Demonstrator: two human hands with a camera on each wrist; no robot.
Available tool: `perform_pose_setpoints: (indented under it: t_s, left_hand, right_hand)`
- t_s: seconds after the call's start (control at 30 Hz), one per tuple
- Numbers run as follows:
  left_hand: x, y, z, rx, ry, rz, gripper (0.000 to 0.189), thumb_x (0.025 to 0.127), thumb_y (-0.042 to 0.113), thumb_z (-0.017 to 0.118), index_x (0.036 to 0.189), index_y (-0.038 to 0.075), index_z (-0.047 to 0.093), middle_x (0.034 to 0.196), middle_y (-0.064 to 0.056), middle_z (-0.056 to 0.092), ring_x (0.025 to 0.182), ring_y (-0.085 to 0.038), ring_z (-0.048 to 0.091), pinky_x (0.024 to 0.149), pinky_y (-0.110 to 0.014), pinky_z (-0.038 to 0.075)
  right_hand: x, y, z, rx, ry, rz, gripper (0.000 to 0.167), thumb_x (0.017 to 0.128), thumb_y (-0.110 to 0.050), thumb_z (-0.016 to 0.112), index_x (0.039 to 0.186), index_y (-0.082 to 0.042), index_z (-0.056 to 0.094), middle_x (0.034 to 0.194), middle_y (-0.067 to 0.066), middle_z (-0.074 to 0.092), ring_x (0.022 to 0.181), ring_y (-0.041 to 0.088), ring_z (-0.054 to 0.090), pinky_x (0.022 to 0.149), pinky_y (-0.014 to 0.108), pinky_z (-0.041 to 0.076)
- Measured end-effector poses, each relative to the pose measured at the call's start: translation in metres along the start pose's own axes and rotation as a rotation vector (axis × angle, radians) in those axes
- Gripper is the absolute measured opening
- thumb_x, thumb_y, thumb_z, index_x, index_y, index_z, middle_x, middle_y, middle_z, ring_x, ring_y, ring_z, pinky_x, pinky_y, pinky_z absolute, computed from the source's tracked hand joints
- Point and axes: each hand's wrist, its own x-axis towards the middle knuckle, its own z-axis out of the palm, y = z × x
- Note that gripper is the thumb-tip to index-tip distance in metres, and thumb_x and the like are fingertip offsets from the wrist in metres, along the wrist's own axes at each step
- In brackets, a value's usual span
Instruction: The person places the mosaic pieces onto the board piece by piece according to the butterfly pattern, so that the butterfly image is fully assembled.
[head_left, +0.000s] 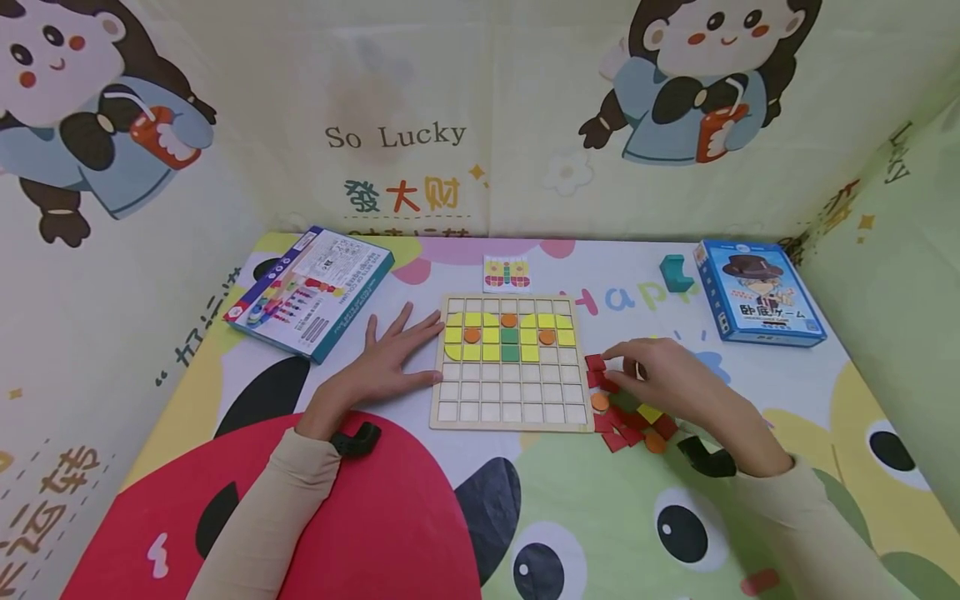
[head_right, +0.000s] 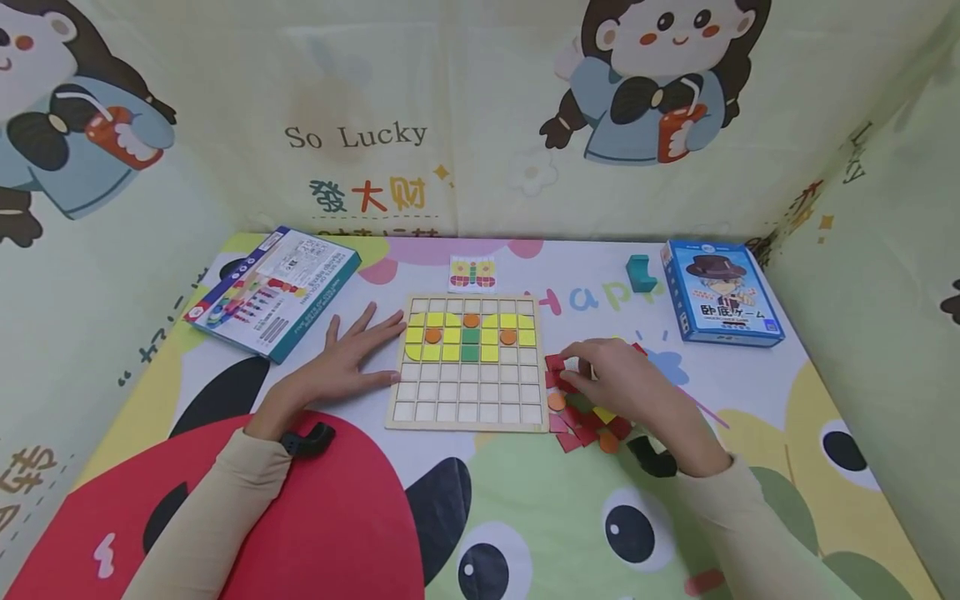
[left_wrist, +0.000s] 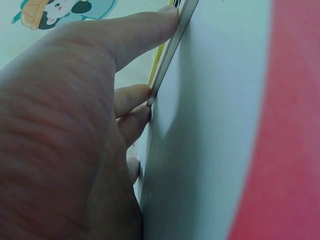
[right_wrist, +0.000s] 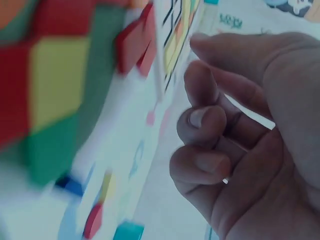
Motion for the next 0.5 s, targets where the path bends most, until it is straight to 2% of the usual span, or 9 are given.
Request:
perform_pose_setpoints:
  t_s: [0.23, 0.5]
  left_hand:
    - [0.0, -0.001, 0.001, -0.007, 0.0, 0.0, 0.091, 0.092, 0.063, 0.069, 0.168, 0.032, 0.03, 0.18, 0.006, 0.019, 0.169, -0.033, -0.008, 0.124, -0.075, -0.02]
    - [0.001, -0.001, 0.001, -0.006, -0.004, -0.003, 0.092, 0.092, 0.063, 0.069, 0.168, 0.034, 0.029, 0.18, 0.007, 0.018, 0.169, -0.032, -0.009, 0.124, -0.074, -0.021]
  right_hand:
    - [-0.031, 0.028, -0.003, 0.011, -0.064, 0.012, 0.03, 0.094, -0.022, 0.081, 0.122, -0.012, 0.079, 0.08, -0.011, 0.067, 0.073, 0.006, 0.054, 0.061, 0.02, 0.049]
    - [-0.048, 0.042, 0.002, 0.0, -0.078, -0.014, 0.027, 0.09, -0.02, 0.085, 0.116, -0.017, 0.081, 0.075, -0.015, 0.06, 0.07, 0.001, 0.05, 0.057, 0.018, 0.045]
